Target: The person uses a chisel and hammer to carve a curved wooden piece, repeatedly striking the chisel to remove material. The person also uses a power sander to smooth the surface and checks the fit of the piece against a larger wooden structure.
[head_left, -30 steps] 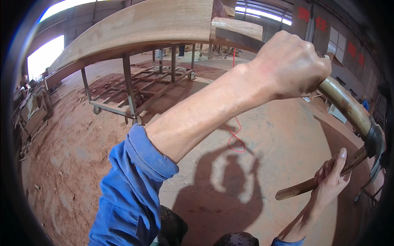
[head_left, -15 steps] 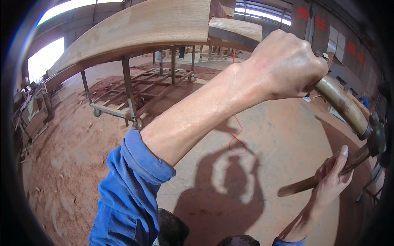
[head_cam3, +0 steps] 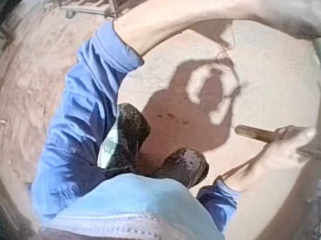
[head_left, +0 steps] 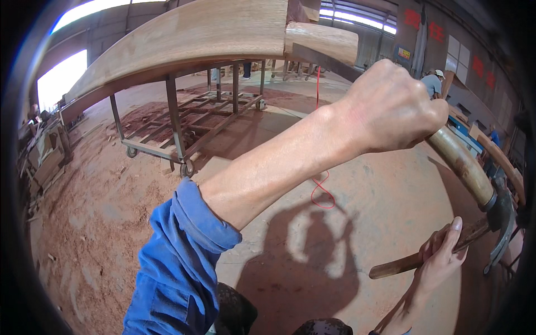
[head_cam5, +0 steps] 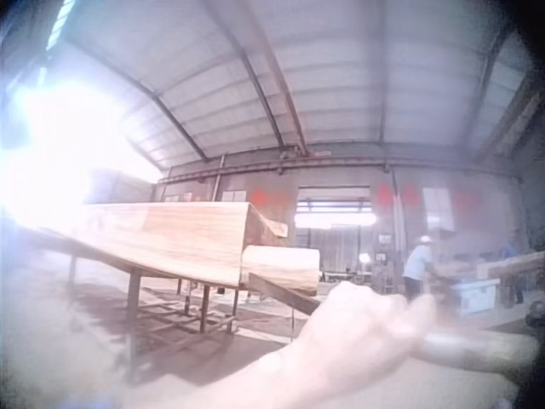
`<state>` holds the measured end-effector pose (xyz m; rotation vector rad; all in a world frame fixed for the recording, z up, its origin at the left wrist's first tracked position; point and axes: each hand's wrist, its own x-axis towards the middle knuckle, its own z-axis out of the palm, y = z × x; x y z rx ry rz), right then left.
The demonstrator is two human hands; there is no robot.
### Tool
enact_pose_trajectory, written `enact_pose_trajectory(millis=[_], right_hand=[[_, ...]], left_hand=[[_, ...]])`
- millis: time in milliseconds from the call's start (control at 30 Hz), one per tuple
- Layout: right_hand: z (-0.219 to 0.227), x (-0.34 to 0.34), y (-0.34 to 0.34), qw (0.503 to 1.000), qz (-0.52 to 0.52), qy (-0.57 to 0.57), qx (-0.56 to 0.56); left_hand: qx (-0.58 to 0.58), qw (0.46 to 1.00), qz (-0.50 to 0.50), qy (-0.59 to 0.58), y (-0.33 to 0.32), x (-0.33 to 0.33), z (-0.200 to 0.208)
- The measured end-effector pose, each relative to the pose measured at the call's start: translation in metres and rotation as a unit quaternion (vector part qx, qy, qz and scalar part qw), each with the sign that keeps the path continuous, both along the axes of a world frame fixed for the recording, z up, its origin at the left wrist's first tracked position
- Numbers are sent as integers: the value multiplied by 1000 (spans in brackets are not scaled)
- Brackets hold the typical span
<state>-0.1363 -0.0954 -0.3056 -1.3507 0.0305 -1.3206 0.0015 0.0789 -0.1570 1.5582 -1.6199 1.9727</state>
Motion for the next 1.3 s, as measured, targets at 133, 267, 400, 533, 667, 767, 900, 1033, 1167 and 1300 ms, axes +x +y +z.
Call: enact_pose_trajectory(millis=[133, 267, 400, 533, 667, 767, 900, 1033, 1167, 1300], right_hand=[[7, 7, 14, 999, -29, -6, 19], [15, 6, 24, 998, -6, -28, 64], [13, 15, 25, 996, -73, 41, 21], [13, 7, 17, 1000, -13, -5, 19], [14, 19, 29, 997, -73, 24, 0], [14, 6, 11, 999, -1, 34, -1], [14, 18, 22, 998, -42, 35, -5], [14, 1, 21, 999, 7, 43, -9], [-3, -3, 13, 998, 11, -14, 58], [-11, -6, 2, 999, 15, -6, 43]], left_hand=[[-10, 1000, -2, -4, 1, 4, 1], [-8, 1000, -8, -10, 4, 2, 0], [-3, 1000, -1, 13, 9, 2, 4], [-13, 1000, 7, 14, 6, 2, 4], [-13, 1000, 14, 14, 10, 2, 7], [-16, 1000, 13, 14, 11, 3, 6], [-19, 1000, 9, 0, 8, 7, 7], [-36, 999, 29, -29, 2, 6, -1], [13, 997, 50, -55, -14, -13, -30], [-19, 999, 22, -32, -14, 4, -21]])
